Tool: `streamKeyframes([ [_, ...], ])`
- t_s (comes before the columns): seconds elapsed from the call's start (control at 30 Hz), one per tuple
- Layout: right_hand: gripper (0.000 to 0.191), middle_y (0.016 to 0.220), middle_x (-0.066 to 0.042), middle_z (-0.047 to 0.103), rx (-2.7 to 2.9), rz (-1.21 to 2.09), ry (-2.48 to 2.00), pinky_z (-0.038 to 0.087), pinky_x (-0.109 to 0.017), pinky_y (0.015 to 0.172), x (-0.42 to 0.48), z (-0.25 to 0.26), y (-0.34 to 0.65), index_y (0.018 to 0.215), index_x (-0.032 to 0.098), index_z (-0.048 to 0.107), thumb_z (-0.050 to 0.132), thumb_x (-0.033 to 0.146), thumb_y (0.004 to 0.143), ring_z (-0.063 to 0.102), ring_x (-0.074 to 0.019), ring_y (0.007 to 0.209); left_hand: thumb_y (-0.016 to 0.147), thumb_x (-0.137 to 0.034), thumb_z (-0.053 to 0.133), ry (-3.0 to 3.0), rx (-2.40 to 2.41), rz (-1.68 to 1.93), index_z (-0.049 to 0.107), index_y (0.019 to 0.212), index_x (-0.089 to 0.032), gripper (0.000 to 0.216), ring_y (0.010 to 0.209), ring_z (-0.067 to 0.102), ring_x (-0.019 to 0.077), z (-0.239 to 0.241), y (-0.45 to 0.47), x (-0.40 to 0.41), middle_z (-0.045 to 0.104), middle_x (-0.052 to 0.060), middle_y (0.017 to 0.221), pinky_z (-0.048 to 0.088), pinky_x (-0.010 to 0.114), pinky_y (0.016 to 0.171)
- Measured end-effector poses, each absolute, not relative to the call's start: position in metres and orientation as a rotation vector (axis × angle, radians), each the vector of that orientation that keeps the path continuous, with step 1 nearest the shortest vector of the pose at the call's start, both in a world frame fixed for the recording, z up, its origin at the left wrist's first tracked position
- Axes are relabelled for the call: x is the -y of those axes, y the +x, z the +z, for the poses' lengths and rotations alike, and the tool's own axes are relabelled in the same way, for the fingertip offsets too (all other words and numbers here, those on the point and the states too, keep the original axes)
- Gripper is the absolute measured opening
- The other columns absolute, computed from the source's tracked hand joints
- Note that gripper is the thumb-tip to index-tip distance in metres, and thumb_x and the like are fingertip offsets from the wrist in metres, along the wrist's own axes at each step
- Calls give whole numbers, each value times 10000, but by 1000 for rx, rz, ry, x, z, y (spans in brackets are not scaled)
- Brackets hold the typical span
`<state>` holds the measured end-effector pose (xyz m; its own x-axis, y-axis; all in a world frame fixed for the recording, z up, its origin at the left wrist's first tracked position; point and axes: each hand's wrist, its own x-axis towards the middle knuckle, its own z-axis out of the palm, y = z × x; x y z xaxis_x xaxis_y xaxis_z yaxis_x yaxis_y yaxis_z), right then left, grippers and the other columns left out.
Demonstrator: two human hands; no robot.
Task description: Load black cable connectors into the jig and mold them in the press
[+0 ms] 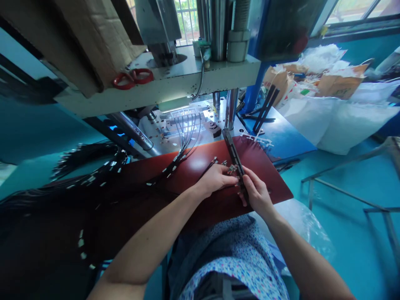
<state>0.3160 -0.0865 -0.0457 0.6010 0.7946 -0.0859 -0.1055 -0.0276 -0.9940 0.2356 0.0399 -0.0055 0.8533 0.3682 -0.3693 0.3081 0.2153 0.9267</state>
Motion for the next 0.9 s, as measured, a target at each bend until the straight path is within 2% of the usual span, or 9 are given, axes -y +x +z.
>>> streamKeyframes([
  [0.13,542,488,72,492,716,763,-1483,348,-171,279,85,-51,315,1300,188,464,449,513,866,424,-77,311,558,-197,640,1373,-618,34,545,530,-137,116,437,416,69,-6,236,-41,481,-48,446,302,208,459],
  [0.23,520,477,72,488,792,738,-1533,355,-170,294,84,-54,315,1317,205,460,441,491,883,436,-79,318,578,-200,635,1448,-619,98,525,525,-139,137,449,400,62,-10,234,-40,471,-52,464,289,199,453],
  [0.4,518,493,60,504,707,756,-1468,353,-186,289,85,-51,315,1291,192,483,470,492,869,420,-83,319,681,-302,628,1465,-558,268,588,700,-127,181,503,422,63,-12,228,-44,521,-33,577,314,198,484],
  [0.57,502,511,62,509,613,771,-1384,353,-189,283,86,-50,317,1272,197,486,508,475,855,419,-85,334,658,-363,677,1246,-551,298,501,706,-146,283,447,377,41,-9,226,-52,459,-54,560,259,187,423],
  [0.77,517,525,57,524,600,780,-1371,358,-195,269,87,-51,318,1262,183,489,529,479,840,434,-90,332,658,-333,660,1304,-629,232,528,739,-142,246,390,320,40,-10,227,-49,411,-74,484,206,186,378],
  [0.9,542,514,55,520,600,796,-1371,359,-198,267,87,-51,318,1270,169,486,538,485,832,434,-92,326,631,-352,704,1488,-569,226,582,705,-127,267,476,420,59,-10,229,-48,511,-46,552,314,196,468],
])
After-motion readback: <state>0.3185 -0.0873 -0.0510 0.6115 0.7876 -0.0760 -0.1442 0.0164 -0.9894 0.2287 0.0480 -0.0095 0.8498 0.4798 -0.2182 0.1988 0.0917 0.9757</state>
